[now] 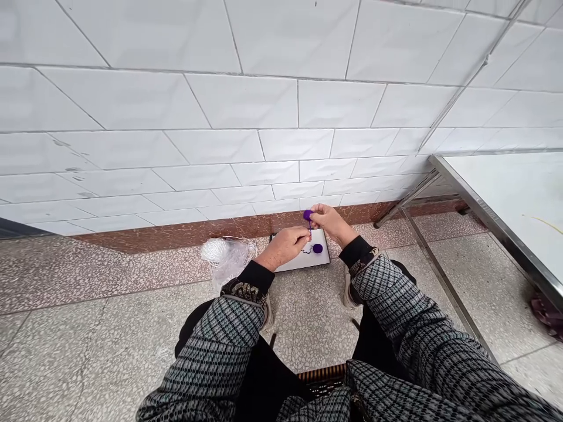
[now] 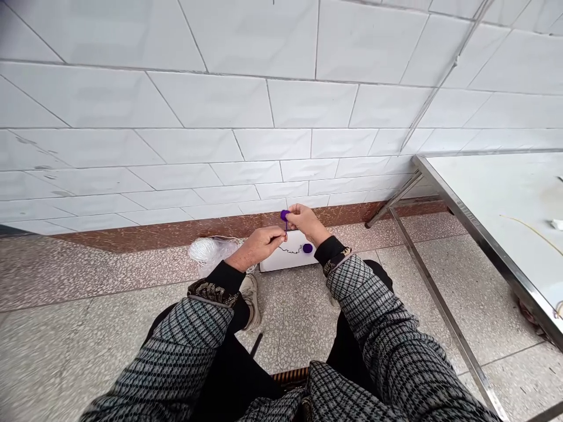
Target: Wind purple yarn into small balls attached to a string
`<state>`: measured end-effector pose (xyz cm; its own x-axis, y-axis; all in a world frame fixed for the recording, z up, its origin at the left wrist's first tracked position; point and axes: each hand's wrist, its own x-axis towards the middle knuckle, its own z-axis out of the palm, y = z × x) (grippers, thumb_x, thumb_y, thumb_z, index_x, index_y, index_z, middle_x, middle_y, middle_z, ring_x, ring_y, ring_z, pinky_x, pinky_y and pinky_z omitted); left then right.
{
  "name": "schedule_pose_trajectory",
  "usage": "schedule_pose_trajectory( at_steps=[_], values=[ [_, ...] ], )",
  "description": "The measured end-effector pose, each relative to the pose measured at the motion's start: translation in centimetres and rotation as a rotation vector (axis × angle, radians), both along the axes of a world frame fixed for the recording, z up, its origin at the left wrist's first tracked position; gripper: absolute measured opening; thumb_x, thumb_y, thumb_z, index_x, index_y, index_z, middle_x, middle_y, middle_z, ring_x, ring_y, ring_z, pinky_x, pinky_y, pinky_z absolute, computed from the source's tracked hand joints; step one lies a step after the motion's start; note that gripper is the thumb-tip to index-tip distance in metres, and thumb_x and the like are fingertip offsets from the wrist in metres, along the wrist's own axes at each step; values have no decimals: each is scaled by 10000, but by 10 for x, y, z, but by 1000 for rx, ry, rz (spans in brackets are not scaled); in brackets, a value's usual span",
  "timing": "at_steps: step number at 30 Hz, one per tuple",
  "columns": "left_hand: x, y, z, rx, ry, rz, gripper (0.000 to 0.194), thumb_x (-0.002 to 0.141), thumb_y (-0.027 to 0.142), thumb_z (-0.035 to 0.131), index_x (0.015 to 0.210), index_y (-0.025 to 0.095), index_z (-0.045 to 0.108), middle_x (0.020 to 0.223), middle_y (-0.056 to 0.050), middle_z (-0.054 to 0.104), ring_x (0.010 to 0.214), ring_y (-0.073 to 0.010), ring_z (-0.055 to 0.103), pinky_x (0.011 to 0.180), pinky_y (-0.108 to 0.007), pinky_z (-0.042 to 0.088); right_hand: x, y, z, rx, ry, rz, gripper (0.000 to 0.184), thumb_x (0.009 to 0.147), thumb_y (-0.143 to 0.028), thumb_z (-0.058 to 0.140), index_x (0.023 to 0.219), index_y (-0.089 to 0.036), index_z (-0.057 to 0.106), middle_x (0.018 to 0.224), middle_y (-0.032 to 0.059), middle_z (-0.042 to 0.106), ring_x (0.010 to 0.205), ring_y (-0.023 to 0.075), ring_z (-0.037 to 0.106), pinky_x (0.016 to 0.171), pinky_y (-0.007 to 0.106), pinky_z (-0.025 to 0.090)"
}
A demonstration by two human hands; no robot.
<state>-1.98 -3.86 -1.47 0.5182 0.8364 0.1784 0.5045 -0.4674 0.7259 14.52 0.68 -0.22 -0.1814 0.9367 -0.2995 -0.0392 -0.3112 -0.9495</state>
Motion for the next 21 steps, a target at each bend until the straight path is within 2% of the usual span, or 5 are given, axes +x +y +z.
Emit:
schedule_pose_trajectory(
  at_steps=[4, 8, 16, 19, 21],
  values=[
    [-12, 0, 10, 78, -43, 111, 220, 911, 237, 472, 782, 169, 636, 805, -52, 646, 781, -175, 590, 748, -282, 435, 2, -8, 6, -9, -204, 307, 122, 679, -26, 629, 722, -140, 621, 576, -52, 581, 490, 52, 462, 472, 179, 373],
    [-20, 3, 13, 37, -53, 207, 207, 887, 232, 480, 762, 171, 633, 786, -38, 660, 758, -169, 586, 745, -277, 443, 7, -18, 16, -124, 3, 507, 143, 681, -63, 656, 809, -126, 665, 586, -46, 599, 505, 53, 493, 508, 176, 414],
    [0, -3, 20, -63, -73, 175, 202, 879, 235, 512, 760, 158, 656, 771, -24, 685, 742, -170, 596, 740, -269, 453, 2, -19, 41, -101, 356, 179, 185, 692, -151, 770, 783, -129, 610, 612, -6, 634, 561, 75, 583, 610, 196, 514],
    [3, -10, 31, 0, -28, 100, 241, 887, 244, 501, 684, 165, 602, 711, -13, 630, 711, -158, 554, 720, -263, 428, -1, -16, 47, 7, 222, 35, 166, 697, -131, 744, 749, -150, 587, 541, -39, 593, 493, 63, 534, 528, 169, 464],
    [1, -14, 39, 41, -44, 102, 242, 896, 264, 485, 702, 172, 598, 725, -16, 620, 723, -160, 547, 724, -264, 423, 0, -16, 50, 62, 21, 78, 148, 686, -96, 714, 708, -157, 580, 492, -50, 571, 452, 64, 495, 464, 163, 405]
  ],
)
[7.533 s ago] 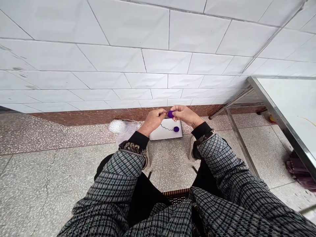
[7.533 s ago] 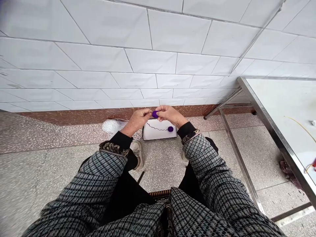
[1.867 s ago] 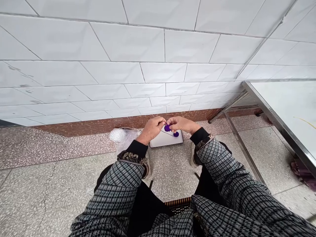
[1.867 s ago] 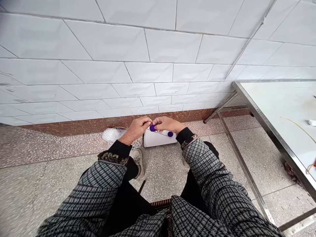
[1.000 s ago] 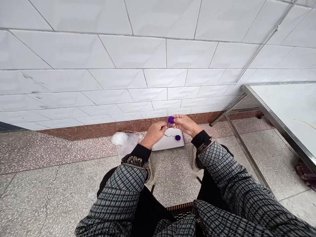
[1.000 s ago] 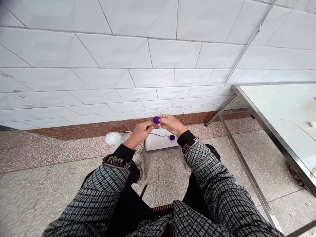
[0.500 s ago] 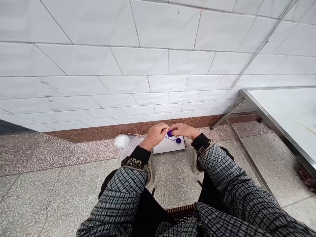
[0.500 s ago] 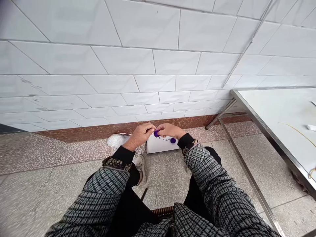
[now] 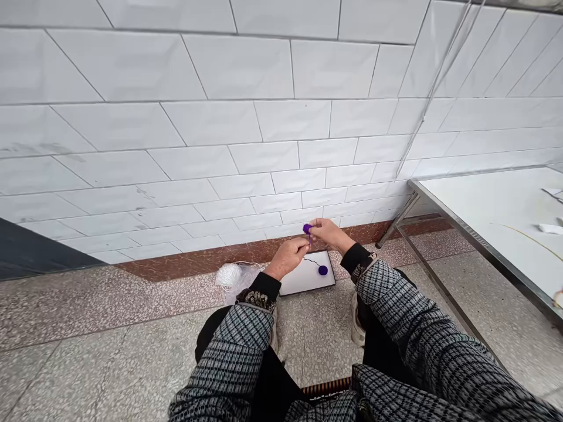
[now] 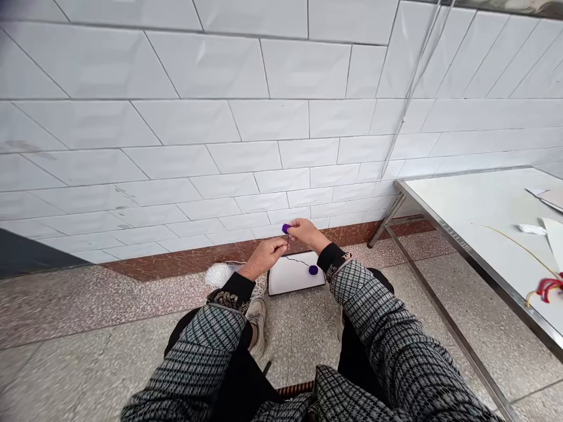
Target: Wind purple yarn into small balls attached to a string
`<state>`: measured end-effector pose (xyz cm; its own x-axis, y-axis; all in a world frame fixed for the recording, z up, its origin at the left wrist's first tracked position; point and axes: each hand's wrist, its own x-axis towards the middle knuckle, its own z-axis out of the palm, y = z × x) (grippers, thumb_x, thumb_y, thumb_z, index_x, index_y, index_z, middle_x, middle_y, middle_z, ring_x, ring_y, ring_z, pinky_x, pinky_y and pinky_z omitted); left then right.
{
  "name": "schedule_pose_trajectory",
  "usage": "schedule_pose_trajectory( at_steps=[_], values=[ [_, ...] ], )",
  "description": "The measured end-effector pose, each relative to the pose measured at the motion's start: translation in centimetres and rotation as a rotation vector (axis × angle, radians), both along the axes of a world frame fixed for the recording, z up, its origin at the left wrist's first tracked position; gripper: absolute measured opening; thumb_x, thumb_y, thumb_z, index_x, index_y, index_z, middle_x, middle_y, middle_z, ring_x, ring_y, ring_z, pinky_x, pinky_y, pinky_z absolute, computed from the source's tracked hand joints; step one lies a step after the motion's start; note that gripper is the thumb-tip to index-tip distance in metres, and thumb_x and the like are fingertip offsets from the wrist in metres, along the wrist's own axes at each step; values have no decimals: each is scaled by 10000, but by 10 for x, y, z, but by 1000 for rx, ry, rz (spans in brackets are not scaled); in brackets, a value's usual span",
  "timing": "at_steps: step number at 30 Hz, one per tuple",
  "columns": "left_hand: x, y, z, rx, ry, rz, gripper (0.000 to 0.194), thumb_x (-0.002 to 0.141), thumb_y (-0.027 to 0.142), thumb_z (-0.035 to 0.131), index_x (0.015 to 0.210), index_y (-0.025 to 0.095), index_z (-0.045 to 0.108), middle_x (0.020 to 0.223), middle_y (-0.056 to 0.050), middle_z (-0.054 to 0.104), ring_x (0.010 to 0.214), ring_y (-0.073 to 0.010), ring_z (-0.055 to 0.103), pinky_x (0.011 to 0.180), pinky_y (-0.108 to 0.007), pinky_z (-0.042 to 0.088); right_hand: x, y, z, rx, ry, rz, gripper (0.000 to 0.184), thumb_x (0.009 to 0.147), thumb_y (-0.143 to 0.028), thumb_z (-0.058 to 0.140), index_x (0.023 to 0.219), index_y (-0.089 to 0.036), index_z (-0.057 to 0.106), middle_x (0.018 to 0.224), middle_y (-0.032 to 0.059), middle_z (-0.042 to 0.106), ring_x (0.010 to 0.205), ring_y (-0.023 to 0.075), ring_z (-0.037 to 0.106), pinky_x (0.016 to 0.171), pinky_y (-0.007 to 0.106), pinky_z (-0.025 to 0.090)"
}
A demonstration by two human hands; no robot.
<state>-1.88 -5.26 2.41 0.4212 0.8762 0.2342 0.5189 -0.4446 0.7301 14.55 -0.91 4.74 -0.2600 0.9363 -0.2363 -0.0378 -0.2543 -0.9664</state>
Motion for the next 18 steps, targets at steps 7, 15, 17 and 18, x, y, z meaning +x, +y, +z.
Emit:
schedule_pose_trajectory(
  at_steps=[7, 15, 17, 18],
  values=[
    [-13, 5, 14, -84, -103, 95, 238, 861, 358, 493, 725, 180, 570, 701, -1, 571, 699, -157, 515, 693, -261, 407, 17, -16, 13, -46, -119, 470, 127, 650, -91, 681, 762, -143, 654, 544, -36, 630, 483, 74, 559, 514, 178, 458],
    [8, 7, 15, -179, -115, -6, 250, 857, 350, 494, 702, 171, 576, 702, -15, 581, 691, -155, 505, 704, -276, 409, 15, 6, 8, 4, 131, -79, 174, 681, -158, 728, 778, -169, 583, 544, -45, 605, 475, 73, 536, 522, 189, 458],
    [9, 6, 18, -149, -108, -8, 248, 858, 340, 484, 685, 177, 555, 709, -20, 581, 711, -160, 512, 713, -278, 412, 16, 9, 0, 37, -87, -37, 176, 666, -94, 717, 730, -174, 574, 507, -52, 584, 445, 78, 501, 472, 192, 408],
    [8, 8, 19, -135, -110, 7, 245, 854, 338, 485, 676, 180, 542, 708, -19, 577, 716, -161, 512, 711, -278, 411, 17, 9, -3, 39, -189, 53, 182, 647, -60, 713, 711, -170, 584, 499, -50, 583, 442, 83, 500, 462, 197, 398]
  ],
)
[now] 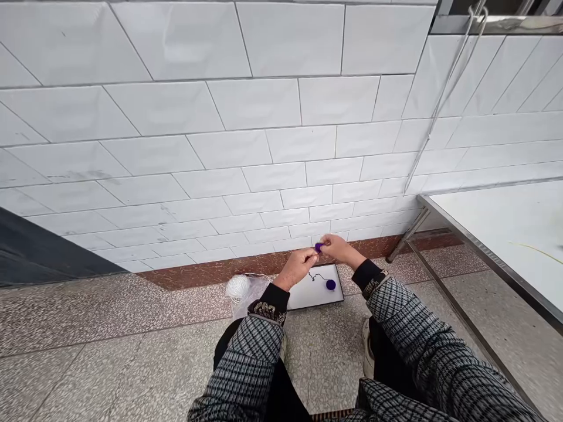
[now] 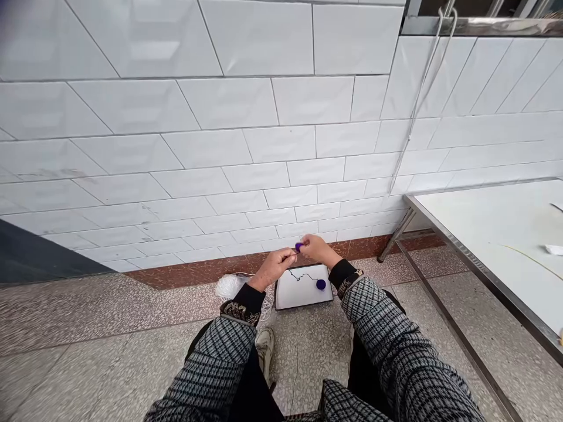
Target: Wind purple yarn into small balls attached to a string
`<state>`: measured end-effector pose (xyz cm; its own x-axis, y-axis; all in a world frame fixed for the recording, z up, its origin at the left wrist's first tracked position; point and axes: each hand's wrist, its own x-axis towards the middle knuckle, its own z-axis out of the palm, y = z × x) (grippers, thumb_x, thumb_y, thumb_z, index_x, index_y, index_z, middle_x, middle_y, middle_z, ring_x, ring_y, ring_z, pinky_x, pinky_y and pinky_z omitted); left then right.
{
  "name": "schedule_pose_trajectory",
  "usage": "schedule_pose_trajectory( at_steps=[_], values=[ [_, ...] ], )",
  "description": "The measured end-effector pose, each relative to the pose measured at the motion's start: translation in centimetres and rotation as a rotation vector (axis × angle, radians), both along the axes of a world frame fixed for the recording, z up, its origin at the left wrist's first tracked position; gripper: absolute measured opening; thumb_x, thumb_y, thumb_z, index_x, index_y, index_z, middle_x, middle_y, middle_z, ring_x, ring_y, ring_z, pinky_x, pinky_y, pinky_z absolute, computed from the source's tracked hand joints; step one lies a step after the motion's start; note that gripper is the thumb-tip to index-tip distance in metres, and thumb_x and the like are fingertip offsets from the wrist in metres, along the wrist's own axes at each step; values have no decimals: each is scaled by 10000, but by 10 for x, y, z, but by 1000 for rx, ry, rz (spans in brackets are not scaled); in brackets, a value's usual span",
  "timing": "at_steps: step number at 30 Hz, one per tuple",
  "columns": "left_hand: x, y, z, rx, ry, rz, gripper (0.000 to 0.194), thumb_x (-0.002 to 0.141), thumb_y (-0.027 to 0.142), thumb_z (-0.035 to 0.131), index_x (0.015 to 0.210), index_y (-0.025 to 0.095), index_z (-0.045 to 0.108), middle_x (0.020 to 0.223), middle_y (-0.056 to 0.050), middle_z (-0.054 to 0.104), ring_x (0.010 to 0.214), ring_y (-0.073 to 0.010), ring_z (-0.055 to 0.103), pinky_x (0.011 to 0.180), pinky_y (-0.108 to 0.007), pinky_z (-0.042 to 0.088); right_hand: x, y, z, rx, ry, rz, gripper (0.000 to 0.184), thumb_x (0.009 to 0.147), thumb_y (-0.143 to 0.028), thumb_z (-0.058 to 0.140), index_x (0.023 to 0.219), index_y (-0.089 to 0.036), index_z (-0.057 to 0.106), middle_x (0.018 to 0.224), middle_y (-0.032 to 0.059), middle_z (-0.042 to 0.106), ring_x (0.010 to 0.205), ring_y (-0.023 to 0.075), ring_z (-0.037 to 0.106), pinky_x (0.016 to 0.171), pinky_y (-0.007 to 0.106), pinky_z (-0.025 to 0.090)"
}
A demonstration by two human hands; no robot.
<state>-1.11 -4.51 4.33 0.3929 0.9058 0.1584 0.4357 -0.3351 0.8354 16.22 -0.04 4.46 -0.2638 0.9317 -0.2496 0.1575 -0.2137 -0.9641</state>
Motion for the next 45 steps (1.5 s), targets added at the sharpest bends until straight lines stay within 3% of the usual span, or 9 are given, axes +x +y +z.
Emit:
schedule_pose_trajectory(
  at_steps=[4, 9, 14, 17, 21, 35, 40, 43, 45],
  values=[
    [-7, 12, -3, -32, -14, 97, 231, 827, 352, 502, 667, 187, 519, 651, 7, 521, 664, -152, 482, 663, -267, 401, 7, -7, 1, -105, 49, 341, 190, 621, -71, 742, 770, -147, 652, 581, -22, 640, 507, 101, 578, 544, 223, 479],
    [-3, 22, -9, -123, -39, 44, 239, 850, 370, 481, 726, 180, 559, 625, 28, 480, 617, -136, 435, 642, -262, 378, 1, 0, 13, -59, 437, 20, 273, 630, -224, 788, 820, -160, 603, 625, -24, 643, 544, 87, 585, 603, 225, 505],
    [2, 18, -6, -104, 10, -126, 216, 831, 307, 489, 669, 171, 534, 666, 9, 525, 648, -133, 449, 655, -258, 364, -5, 11, 4, 106, 59, -158, 154, 681, -156, 699, 739, -186, 560, 549, -69, 576, 483, 75, 499, 520, 211, 415],
    [-3, 17, -5, -85, 8, -49, 208, 831, 302, 487, 676, 172, 534, 664, 10, 523, 651, -135, 454, 654, -256, 360, -1, 5, -3, 52, -179, 98, 145, 650, -72, 671, 718, -177, 598, 541, -70, 573, 485, 81, 498, 501, 214, 403],
    [-9, 20, -6, -94, -9, 60, 221, 819, 323, 501, 655, 177, 515, 631, 20, 475, 643, -137, 435, 635, -252, 347, 5, -6, -2, -107, -9, 362, 131, 654, -81, 674, 760, -150, 641, 607, -39, 630, 537, 85, 572, 557, 212, 473],
    [0, 12, -22, -102, 2, 29, 240, 847, 326, 499, 714, 157, 606, 677, 6, 586, 672, -144, 493, 675, -251, 379, 4, -10, -7, -214, 518, 75, 300, 612, -228, 827, 819, -133, 633, 624, -10, 626, 552, 70, 547, 573, 197, 480],
    [-1, 10, -25, 29, 130, -81, 245, 864, 274, 479, 655, 167, 553, 674, 5, 567, 678, -142, 502, 678, -253, 370, 0, -5, -14, -45, 179, -138, 182, 680, -173, 719, 759, -177, 555, 563, -59, 563, 500, 69, 484, 514, 197, 404],
    [-6, 10, -20, 89, 130, -24, 214, 868, 244, 473, 689, 171, 564, 731, -15, 608, 722, -154, 534, 707, -259, 391, 4, -9, -16, 1, -163, 110, 169, 640, -79, 677, 727, -176, 570, 533, -76, 548, 466, 71, 462, 481, 203, 360],
    [-10, 12, -17, 86, 115, 32, 205, 872, 242, 473, 705, 172, 569, 741, -21, 618, 729, -159, 542, 712, -260, 399, 7, -13, -13, -45, -145, 366, 160, 633, -70, 666, 739, -167, 595, 560, -65, 577, 488, 82, 509, 504, 212, 396]
  ],
)
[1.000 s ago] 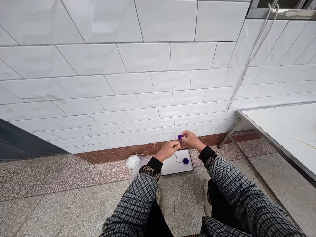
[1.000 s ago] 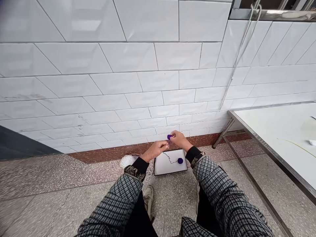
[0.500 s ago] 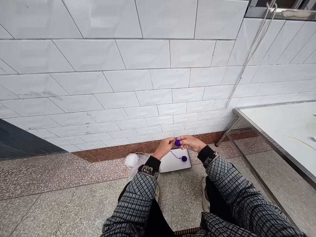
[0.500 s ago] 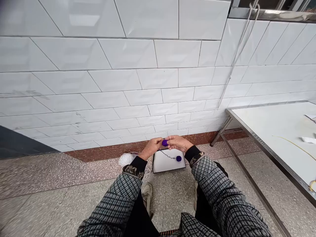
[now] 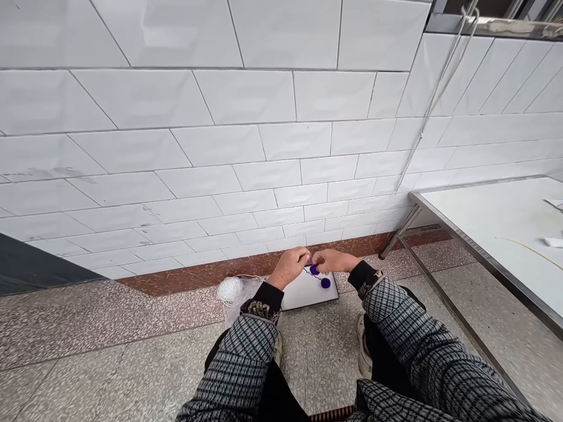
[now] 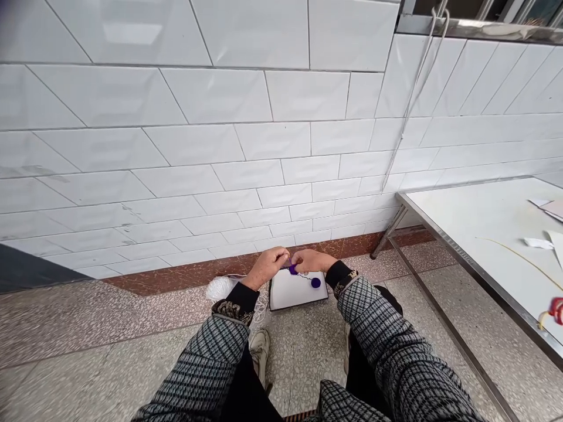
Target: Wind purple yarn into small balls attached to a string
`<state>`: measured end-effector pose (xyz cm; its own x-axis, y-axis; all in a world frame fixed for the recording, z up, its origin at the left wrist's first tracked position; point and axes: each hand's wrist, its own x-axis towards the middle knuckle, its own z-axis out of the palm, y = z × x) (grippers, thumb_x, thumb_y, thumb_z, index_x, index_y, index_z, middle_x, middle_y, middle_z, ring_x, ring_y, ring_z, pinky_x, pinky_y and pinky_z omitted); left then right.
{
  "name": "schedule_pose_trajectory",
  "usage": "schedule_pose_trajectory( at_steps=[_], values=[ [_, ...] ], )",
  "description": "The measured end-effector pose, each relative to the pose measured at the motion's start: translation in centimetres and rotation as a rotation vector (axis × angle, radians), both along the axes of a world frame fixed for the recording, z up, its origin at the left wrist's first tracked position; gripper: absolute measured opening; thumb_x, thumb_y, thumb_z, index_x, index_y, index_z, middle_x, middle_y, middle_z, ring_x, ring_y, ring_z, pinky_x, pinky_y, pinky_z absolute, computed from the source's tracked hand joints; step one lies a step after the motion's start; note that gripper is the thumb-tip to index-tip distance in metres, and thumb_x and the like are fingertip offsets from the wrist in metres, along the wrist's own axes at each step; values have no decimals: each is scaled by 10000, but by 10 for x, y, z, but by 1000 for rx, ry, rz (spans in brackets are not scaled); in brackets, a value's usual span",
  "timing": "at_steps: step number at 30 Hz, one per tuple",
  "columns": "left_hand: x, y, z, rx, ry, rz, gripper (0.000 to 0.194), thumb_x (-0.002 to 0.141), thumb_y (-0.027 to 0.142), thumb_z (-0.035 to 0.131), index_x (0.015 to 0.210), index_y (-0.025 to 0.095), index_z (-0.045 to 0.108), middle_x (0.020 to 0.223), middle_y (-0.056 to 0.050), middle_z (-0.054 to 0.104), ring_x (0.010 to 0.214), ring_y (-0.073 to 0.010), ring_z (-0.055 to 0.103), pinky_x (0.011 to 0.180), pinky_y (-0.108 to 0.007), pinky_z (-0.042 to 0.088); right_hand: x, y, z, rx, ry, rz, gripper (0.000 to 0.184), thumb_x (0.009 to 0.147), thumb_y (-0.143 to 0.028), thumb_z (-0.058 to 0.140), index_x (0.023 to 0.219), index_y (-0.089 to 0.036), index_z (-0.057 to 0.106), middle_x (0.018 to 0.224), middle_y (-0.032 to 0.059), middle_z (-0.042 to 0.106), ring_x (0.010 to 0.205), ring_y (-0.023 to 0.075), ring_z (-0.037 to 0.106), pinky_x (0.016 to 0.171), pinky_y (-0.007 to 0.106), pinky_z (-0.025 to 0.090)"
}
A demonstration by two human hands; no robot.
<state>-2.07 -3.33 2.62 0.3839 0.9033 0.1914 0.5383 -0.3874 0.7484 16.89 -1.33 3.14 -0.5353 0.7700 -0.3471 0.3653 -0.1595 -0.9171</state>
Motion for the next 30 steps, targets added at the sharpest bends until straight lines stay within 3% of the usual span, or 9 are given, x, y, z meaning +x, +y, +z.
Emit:
schedule_pose_trajectory(
  at_steps=[2, 8, 12, 15, 18, 22, 25, 28, 30],
  values=[
    [-3, 2, 1, -32, -14, 44, 218, 881, 254, 471, 701, 173, 563, 711, -14, 602, 709, -158, 535, 693, -257, 397, 1, -3, 4, -67, 144, 64, 156, 646, -112, 684, 769, -163, 603, 597, -54, 602, 515, 84, 542, 540, 217, 432],
    [4, -1, -3, -92, -25, -27, 205, 879, 237, 483, 720, 166, 590, 723, -8, 612, 722, -155, 544, 703, -251, 408, -5, 3, 8, -133, 571, -313, 329, 638, -294, 797, 836, -173, 565, 649, -27, 622, 556, 81, 553, 607, 230, 474],
    [7, -8, -3, -39, 2, -124, 199, 868, 220, 487, 706, 168, 590, 755, -20, 620, 728, -155, 552, 713, -258, 408, -8, 9, -2, 60, 300, -459, 229, 690, -218, 731, 774, -194, 520, 587, -62, 573, 509, 74, 514, 542, 208, 423],
    [2, -9, 1, -1, -14, -62, 199, 869, 215, 482, 711, 170, 595, 784, -33, 641, 758, -162, 572, 735, -263, 424, -6, 5, -6, 81, 0, -231, 177, 628, -99, 696, 698, -182, 556, 513, -82, 533, 451, 69, 471, 475, 203, 371],
    [-4, -7, 3, -18, -19, 59, 190, 867, 217, 480, 728, 171, 602, 754, -27, 633, 746, -165, 570, 725, -264, 427, -3, -3, -3, -51, 95, -12, 168, 603, -109, 712, 727, -167, 613, 560, -61, 596, 487, 84, 534, 505, 212, 432],
    [-1, -7, -1, -97, 16, 79, 218, 872, 237, 484, 690, 170, 582, 691, -6, 598, 694, -155, 536, 687, -258, 406, -2, -5, 6, -166, 475, -219, 291, 611, -239, 794, 822, -161, 609, 614, -41, 623, 523, 70, 547, 565, 209, 470],
    [9, -11, -5, -102, 45, -49, 229, 875, 242, 476, 671, 174, 556, 693, -2, 580, 697, -149, 517, 689, -255, 390, -5, 0, 5, -138, 605, -404, 316, 622, -286, 810, 803, -167, 581, 610, -35, 613, 544, 72, 548, 578, 208, 470],
    [14, -14, -5, -54, 53, -146, 207, 870, 240, 475, 692, 179, 563, 737, -15, 591, 727, -155, 525, 711, -264, 394, -6, 4, -2, -22, 404, -501, 245, 657, -229, 755, 755, -187, 534, 541, -60, 567, 492, 76, 504, 512, 207, 414],
    [12, -14, -2, -8, 34, -112, 207, 871, 241, 475, 693, 180, 562, 759, -27, 601, 740, -162, 533, 718, -272, 400, -5, 3, -6, 35, 172, -419, 197, 654, -154, 711, 732, -188, 533, 506, -76, 540, 459, 75, 468, 480, 209, 377]
  ],
)
